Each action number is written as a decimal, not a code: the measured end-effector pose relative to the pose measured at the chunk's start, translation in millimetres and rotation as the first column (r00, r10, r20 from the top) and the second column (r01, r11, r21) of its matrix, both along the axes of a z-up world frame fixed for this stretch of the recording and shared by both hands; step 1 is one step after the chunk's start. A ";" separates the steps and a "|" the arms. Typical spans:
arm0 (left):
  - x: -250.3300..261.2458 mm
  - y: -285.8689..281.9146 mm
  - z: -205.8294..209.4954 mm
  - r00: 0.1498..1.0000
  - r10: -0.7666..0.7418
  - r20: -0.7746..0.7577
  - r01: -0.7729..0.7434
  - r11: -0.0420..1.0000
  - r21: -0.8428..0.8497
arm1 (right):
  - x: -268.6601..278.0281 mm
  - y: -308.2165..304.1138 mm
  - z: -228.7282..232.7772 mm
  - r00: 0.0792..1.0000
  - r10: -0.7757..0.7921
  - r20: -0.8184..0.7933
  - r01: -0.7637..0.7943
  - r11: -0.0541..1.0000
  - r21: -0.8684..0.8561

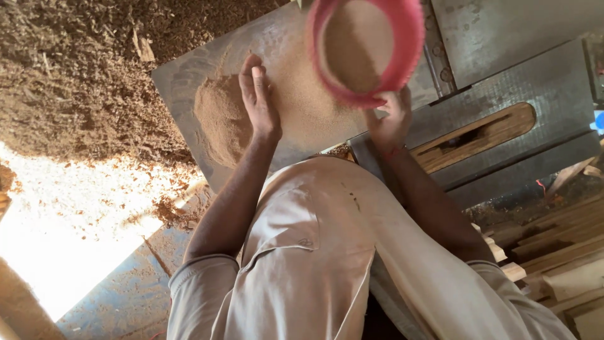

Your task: The person sifts a pile of sawdust using a pink plastic sieve over a metal table. They repeatedly scoop the material into the sieve and shake it to separate fine particles from larger debris, occasionally using their hands to clear the sieve or gather the sifted material.

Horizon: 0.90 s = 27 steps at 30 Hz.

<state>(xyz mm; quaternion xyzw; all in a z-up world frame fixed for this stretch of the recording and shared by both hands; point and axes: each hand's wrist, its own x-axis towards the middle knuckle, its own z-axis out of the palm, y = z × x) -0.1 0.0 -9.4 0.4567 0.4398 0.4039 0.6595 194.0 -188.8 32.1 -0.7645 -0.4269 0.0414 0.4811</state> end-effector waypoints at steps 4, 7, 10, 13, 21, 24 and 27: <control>6.1 0.1 -4.3 0.998 0.004 0.056 -0.004 1.000 -0.007 | -0.9 -4.3 1.8 0.985 0.088 0.146 -0.081 0.996 -0.049; 0.9 2.3 -4.0 1.000 0.016 -0.007 -0.016 1.000 0.000 | -0.3 -0.8 1.5 0.998 0.032 0.048 -0.031 0.999 -0.015; 3.2 3.3 -1.3 1.000 -0.010 -0.016 0.009 1.000 -0.018 | 4.2 -2.7 2.2 0.974 0.108 0.199 -0.103 0.994 -0.034; 3.9 4.3 0.5 1.000 0.007 0.023 -0.007 1.000 -0.020 | 11.2 -0.2 0.3 0.985 0.081 0.152 -0.085 0.996 0.024; 0.2 6.0 -3.0 0.999 0.002 0.038 0.000 0.999 -0.052 | 16.4 -2.6 -7.5 0.998 0.016 0.064 -0.013 0.999 -0.052; 3.6 4.8 -2.5 1.000 0.015 -0.009 -0.015 1.000 -0.025 | 15.6 -6.8 -5.6 0.962 0.150 0.227 -0.145 0.989 -0.042; 8.3 9.3 -0.4 0.999 0.036 0.005 -0.036 0.999 0.031 | 18.4 -4.7 -4.1 0.998 -0.034 -0.059 0.027 0.993 -0.113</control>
